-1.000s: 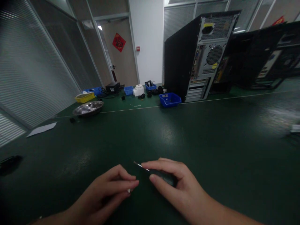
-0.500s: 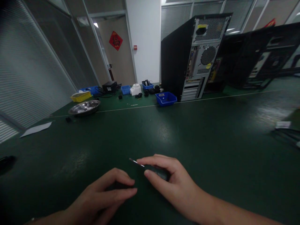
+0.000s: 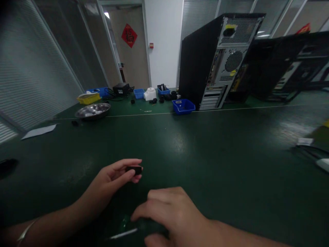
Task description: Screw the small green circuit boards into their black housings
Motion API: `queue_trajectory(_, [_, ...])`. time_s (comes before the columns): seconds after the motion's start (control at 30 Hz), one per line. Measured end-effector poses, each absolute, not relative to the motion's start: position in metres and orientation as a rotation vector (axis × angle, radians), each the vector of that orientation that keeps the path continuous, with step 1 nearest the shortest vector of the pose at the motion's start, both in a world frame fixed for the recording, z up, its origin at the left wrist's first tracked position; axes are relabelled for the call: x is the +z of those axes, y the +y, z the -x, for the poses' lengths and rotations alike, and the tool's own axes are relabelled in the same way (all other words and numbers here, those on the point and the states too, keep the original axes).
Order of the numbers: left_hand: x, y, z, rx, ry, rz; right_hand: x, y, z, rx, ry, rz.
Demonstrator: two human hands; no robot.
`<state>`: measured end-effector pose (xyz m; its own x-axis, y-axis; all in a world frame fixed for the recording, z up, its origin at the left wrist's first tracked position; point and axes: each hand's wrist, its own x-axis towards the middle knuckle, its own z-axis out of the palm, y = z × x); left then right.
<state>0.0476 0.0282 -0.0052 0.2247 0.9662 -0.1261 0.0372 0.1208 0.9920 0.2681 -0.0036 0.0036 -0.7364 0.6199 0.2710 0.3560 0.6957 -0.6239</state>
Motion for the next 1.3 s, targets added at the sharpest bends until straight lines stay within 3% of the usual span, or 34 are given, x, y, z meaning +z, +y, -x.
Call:
queue_trajectory(0.13, [-0.008, 0.03, -0.049, 0.994, 1.073, -1.101, 0.008, 0.0, -0.248, 0.606, -2.666, 0.676])
queue_trajectory(0.37, [-0.01, 0.03, -0.044, 1.056, 1.008, -0.959, 0.027, 0.013, -0.222, 0.745, -2.922, 0.615])
queue_trajectory(0.7, [-0.015, 0.03, -0.041, 1.005, 0.943, -1.013, 0.002, 0.018, -0.235, 0.836, -2.709, 0.549])
queue_trajectory(1.0, [-0.016, 0.033, -0.035, 0.813, 0.816, -1.153, 0.005, 0.032, -0.242, 0.876, -1.935, 0.762])
queue_trajectory(1.3, [-0.015, 0.025, -0.038, 0.767, 0.614, -1.092, 0.0, 0.039, -0.245, 0.768, -1.909, 0.617])
